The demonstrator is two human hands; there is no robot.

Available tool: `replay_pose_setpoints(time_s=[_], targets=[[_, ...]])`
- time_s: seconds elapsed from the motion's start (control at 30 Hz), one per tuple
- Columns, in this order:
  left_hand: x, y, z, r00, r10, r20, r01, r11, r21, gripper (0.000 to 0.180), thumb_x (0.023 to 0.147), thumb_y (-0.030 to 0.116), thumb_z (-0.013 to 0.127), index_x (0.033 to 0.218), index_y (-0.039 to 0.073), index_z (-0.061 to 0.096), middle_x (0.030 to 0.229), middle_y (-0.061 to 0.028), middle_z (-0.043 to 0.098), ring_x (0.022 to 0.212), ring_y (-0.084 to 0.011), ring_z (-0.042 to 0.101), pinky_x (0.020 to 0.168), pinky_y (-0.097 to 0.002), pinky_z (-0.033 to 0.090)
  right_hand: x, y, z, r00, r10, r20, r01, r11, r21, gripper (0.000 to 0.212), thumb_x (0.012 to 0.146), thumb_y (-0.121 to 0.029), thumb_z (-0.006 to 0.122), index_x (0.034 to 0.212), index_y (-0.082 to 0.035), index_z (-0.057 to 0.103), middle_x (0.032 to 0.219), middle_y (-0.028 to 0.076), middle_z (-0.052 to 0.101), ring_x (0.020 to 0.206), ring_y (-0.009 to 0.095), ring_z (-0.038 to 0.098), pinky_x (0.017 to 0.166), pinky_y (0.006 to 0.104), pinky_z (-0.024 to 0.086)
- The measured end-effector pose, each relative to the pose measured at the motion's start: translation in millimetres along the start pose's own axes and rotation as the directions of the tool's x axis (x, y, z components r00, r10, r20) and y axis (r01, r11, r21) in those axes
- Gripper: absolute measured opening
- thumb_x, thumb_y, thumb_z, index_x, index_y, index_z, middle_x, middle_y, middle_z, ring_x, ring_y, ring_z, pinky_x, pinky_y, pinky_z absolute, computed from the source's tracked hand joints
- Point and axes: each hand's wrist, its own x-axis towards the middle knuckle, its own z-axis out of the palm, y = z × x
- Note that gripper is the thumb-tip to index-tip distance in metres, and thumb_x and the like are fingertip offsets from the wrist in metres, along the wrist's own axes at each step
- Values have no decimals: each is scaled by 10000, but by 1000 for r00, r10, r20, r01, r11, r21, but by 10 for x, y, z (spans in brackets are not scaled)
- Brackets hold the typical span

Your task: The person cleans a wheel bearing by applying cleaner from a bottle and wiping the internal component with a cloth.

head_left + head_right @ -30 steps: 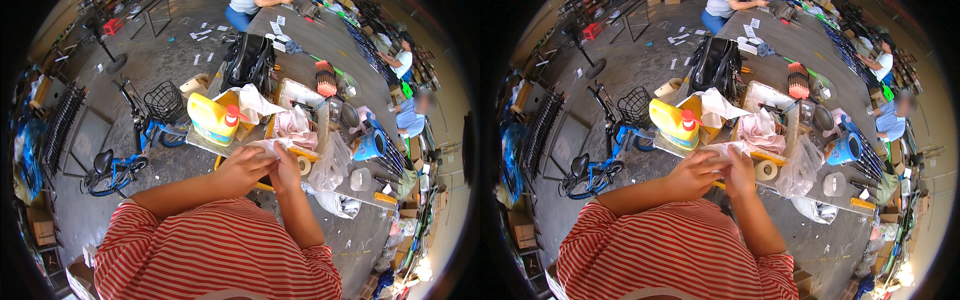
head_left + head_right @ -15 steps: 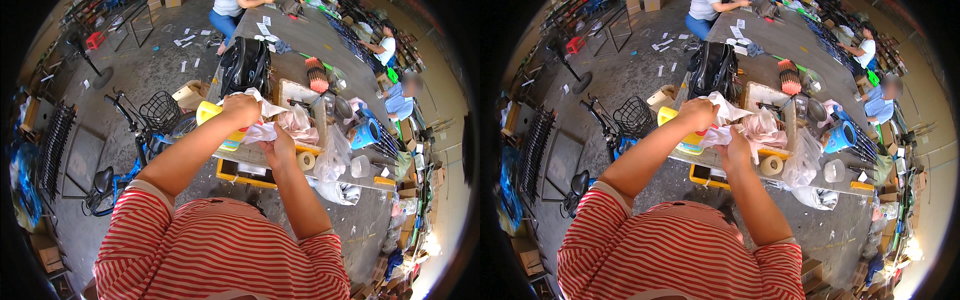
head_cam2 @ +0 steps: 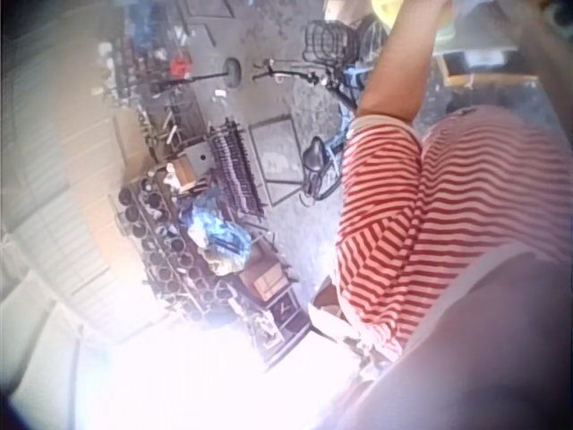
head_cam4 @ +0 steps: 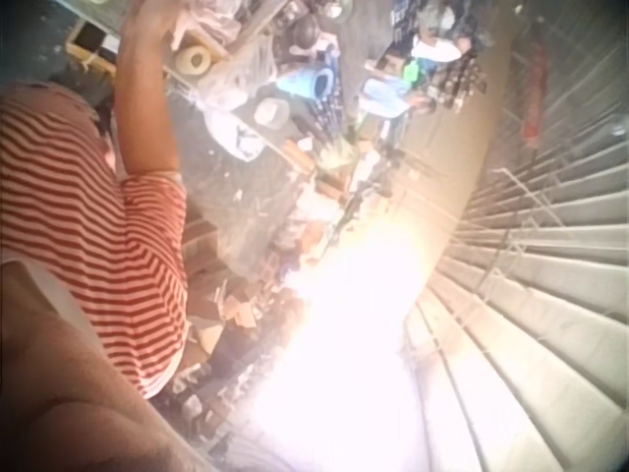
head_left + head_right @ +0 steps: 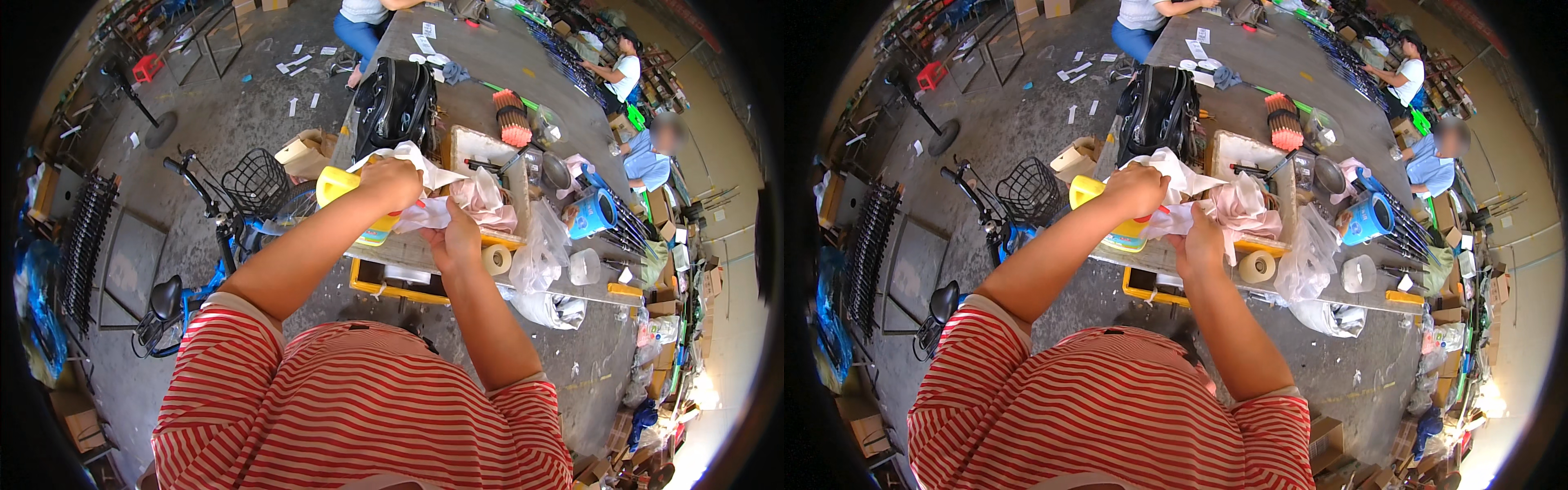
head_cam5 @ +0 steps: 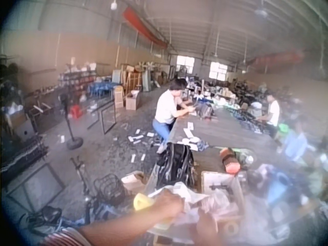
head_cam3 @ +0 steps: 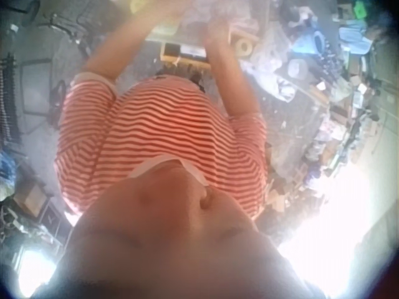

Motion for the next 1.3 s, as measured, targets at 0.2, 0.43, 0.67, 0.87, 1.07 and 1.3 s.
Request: replay_pose_setpoints(time_s=[0.2, 0.43, 0.67, 0.87, 1.07, 1.3], targets=[[-29, 43, -108, 998, -2, 59, 1, 1000, 23, 426, 919, 346, 388, 863, 31, 670, 964, -185, 647, 936, -323, 614, 824, -482, 448, -87, -97, 33, 1000, -10, -11, 9, 998, -63, 280, 970, -265, 387, 1102, -38, 486, 1028, 106, 598, 904, 232, 615, 705, 379, 518], [-81, 45, -106, 997, -18, 77, 15, 999, 31, 432, 920, 361, 394, 899, 26, 666, 980, -196, 643, 939, -337, 613, 840, -486, 442, -128, -128, 95, 1000, -22, 22, 23, 998, -52, 285, 971, -262, 380, 1095, -33, 495, 1014, 109, 613, 871, 239, 635, 692, 367, 525], [-42, -27, -128, 999, -9, 37, 11, 998, -56, 434, 924, 363, 398, 936, 13, 655, 1023, -202, 632, 974, -339, 603, 843, -494, 439, -93, -19, 130, 1000, 0, 24, 2, 997, -71, 284, 967, -244, 398, 1097, -24, 520, 1032, 123, 625, 910, 254, 634, 770, 408, 530], [-41, 51, -106, 998, 57, 33, -59, 997, 44, 413, 919, 362, 404, 918, 36, 659, 1007, -190, 638, 936, -342, 615, 832, -503, 444, -56, -7, 96, 999, -2, -46, -3, 995, -100, 245, 944, -250, 452, 1113, -80, 504, 1010, 76, 600, 880, 208, 604, 711, 365, 493], [-11, 64, -18, 999, 28, 27, -32, 988, 150, 426, 935, 368, 373, 919, 45, 650, 1009, -190, 632, 960, -339, 603, 863, -447, 461, -155, 19, 118, 999, -44, 14, 43, 998, 47, 208, 919, -164, 496, 1083, -44, 541, 1007, 82, 622, 908, 206, 618, 753, 328, 510], [-189, 499, -51, 565, 369, -738, -342, 919, 198, 182, 877, 204, 549, 849, 35, 610, 799, -134, 611, 751, -302, 603, 693, -405, 456, -357, -195, -899, 993, 7, 120, -30, 981, 192, 224, 914, -93, 486, 1110, 17, 498, 1053, 122, 592, 944, 227, 603, 790, 351, 515]])
